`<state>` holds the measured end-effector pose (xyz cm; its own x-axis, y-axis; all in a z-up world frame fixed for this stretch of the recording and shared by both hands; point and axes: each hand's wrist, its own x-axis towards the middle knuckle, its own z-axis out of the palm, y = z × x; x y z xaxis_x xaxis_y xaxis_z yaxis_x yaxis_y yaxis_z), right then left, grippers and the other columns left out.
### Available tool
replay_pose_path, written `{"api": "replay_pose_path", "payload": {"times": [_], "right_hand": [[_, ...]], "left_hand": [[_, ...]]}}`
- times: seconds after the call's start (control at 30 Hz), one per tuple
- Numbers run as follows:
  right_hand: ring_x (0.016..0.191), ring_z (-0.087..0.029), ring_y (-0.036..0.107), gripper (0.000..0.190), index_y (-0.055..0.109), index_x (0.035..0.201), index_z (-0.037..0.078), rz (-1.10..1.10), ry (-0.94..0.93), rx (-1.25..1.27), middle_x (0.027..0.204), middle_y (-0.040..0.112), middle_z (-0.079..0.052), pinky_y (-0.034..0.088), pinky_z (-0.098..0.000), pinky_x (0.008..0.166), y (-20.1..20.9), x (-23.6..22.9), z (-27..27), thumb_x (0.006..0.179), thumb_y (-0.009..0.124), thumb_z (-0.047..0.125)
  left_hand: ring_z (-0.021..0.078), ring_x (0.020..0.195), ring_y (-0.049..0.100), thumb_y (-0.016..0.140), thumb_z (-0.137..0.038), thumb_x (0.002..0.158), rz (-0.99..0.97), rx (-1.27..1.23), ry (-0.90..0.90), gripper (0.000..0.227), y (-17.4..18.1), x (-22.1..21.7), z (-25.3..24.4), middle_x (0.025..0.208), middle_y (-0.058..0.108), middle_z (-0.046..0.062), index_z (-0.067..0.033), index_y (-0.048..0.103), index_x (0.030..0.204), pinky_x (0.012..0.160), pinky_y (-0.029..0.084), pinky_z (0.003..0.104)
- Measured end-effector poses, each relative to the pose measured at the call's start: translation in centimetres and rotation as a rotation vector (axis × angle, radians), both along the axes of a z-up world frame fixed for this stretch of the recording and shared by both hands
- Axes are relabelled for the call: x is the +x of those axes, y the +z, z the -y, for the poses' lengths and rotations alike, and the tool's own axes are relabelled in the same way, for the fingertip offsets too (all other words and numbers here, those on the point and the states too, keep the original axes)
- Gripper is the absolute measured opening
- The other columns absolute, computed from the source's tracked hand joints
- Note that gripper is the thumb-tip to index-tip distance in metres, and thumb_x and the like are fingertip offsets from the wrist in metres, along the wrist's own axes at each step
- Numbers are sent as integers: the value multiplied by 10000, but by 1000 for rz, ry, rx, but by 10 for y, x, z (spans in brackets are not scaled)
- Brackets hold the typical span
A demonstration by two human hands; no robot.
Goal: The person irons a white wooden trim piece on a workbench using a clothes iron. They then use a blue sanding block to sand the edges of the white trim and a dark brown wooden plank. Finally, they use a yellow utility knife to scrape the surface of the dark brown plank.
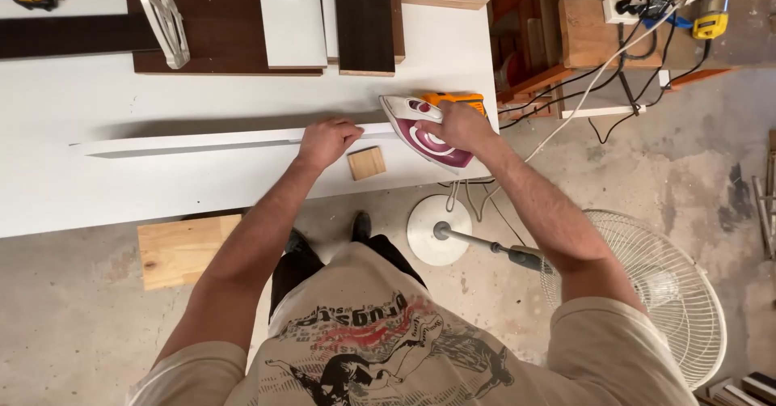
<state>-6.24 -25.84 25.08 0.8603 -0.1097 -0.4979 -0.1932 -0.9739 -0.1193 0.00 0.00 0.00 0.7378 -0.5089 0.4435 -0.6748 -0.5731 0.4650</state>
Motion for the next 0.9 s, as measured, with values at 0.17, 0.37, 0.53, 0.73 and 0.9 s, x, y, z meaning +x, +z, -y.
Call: {"api": "replay_pose_path", "payload": {"times": [0.17, 0.37, 0.53, 0.73, 0.9], "right_hand": [[1129, -437, 679, 642, 665, 1246, 44, -32, 59, -19, 1123, 722, -248, 546, -536, 964, -4, 5, 0, 966, 581, 615], [1125, -452, 675, 647, 654, 1232, 50, -47, 131, -19, 1123, 715, -262, 542, -547, 967, -16, 19, -13, 952, 567, 626], [1097, -433, 686, 635, 652, 1193, 64, -56, 202, -24, 1086, 715, -234, 558, -525, 929, -16, 25, -26, 951, 549, 642], [1108, -428, 686, 627, 658, 1199, 67, -58, 230, -9, 1099, 720, -228, 551, -522, 936, -10, 32, -56, 965, 535, 636], [1109, -440, 691, 634, 646, 1200, 63, -49, 291, -31, 1115, 721, -231, 556, -532, 933, -18, 39, -83, 965, 514, 637]], "left_hand": [[114, 745, 704, 760, -411, 919, 34, 20, 28, 207, 1, -2, 2, 736, 638, -163, -364, 647, 752, 640, 580, 262], [149, 751, 703, 783, -365, 893, -21, 33, 18, 206, 13, -4, -2, 748, 649, -141, -321, 646, 746, 636, 582, 294], [139, 861, 719, 776, -392, 906, -55, 102, 41, 126, 12, 2, -40, 917, 700, -178, -365, 702, 808, 687, 596, 297], [180, 956, 739, 796, -410, 904, -82, 161, 109, 51, 16, 4, -108, 1016, 730, -163, -391, 758, 876, 730, 607, 329], [150, 980, 735, 806, -418, 907, -139, 170, 104, 35, 20, 10, -134, 996, 735, -154, -417, 773, 894, 816, 606, 317]]}}
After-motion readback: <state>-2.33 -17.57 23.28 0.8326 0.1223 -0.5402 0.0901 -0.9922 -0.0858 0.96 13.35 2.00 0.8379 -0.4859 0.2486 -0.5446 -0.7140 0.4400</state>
